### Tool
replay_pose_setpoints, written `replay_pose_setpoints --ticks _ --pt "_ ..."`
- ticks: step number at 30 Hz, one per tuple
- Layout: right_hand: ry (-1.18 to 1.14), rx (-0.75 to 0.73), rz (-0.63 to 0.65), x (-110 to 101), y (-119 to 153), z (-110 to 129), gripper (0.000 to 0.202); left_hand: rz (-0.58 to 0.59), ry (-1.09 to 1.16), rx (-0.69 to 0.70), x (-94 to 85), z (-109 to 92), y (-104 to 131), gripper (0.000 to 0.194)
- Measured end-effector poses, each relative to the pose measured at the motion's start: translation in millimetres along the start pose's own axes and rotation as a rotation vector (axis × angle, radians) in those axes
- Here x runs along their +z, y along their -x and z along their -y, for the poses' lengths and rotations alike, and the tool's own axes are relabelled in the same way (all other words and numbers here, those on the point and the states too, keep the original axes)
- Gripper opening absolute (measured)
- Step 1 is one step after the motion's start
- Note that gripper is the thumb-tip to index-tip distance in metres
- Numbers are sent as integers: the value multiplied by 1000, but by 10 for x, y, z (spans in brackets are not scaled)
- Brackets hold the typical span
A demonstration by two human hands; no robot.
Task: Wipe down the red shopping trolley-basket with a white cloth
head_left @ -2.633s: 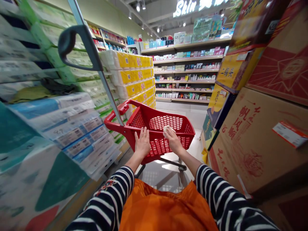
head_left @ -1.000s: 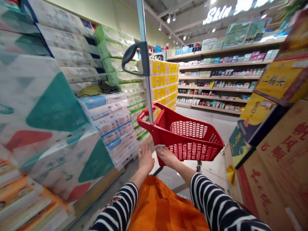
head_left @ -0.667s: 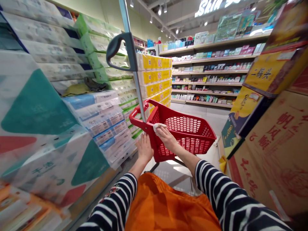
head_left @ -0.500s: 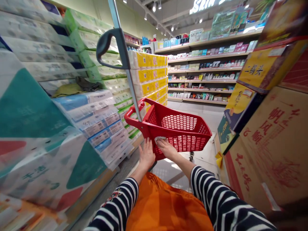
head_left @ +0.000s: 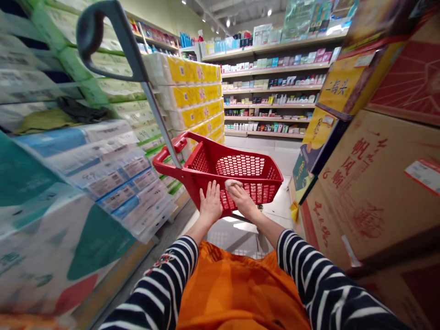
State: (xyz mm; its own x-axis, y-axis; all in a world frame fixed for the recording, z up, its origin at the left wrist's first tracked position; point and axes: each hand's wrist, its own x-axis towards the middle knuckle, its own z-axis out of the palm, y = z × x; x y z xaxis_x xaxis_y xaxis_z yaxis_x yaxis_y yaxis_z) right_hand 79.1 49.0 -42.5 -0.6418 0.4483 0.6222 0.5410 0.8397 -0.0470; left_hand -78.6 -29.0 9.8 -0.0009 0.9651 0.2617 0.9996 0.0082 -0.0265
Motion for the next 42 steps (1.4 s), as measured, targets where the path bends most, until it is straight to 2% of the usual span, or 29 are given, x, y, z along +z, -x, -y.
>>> replay_pose_setpoints --ticks 2,4,6,10,12,15,19,21,23,27,29,31,33,37,39,42 --pt "1 8 102 56 242 -14 41 24 1 54 78 -80 27 73" --pt "-22 -5 119 39 335 -16 40 31 5 93 102 -141 23 73" --pt "-50 -10 15 -60 253 -30 43 15 8 101 50 -187 -32 72" --pt "-66 17 -289 -340 -112 -164 42 -37 0 65 -180 -259 -242 71" --pt "-56 41 -334 -394 -141 -277 41 -43 -4 60 -251 -294 -327 72" --pt "-13 89 -270 -285 168 -425 42 -21 -2 87 -205 -365 -351 72" --pt "73 178 -74 -28 825 -475 44 52 5 176 34 -537 -230 68" --pt "86 203 -13 -12 997 -451 46 88 20 223 130 -652 -174 68" --pt "63 197 -44 -115 987 -444 48 109 41 248 170 -768 -160 69" --pt "47 184 -299 -493 661 -596 47 100 74 251 111 -947 -256 72" --pt "76 199 -378 -601 574 -734 44 91 81 253 71 -1010 -315 71" --pt "98 221 -373 -579 644 -855 42 90 84 256 62 -1062 -342 71" --pt "103 260 -309 -452 852 -915 44 100 86 266 89 -1098 -330 72" --pt "83 314 -135 -200 1291 -843 49 123 78 295 167 -1110 -253 71" --pt "72 294 -116 -208 1324 -779 49 127 71 287 171 -1086 -237 71" --pt "54 261 -238 -386 1095 -761 48 110 60 256 109 -1003 -281 71"
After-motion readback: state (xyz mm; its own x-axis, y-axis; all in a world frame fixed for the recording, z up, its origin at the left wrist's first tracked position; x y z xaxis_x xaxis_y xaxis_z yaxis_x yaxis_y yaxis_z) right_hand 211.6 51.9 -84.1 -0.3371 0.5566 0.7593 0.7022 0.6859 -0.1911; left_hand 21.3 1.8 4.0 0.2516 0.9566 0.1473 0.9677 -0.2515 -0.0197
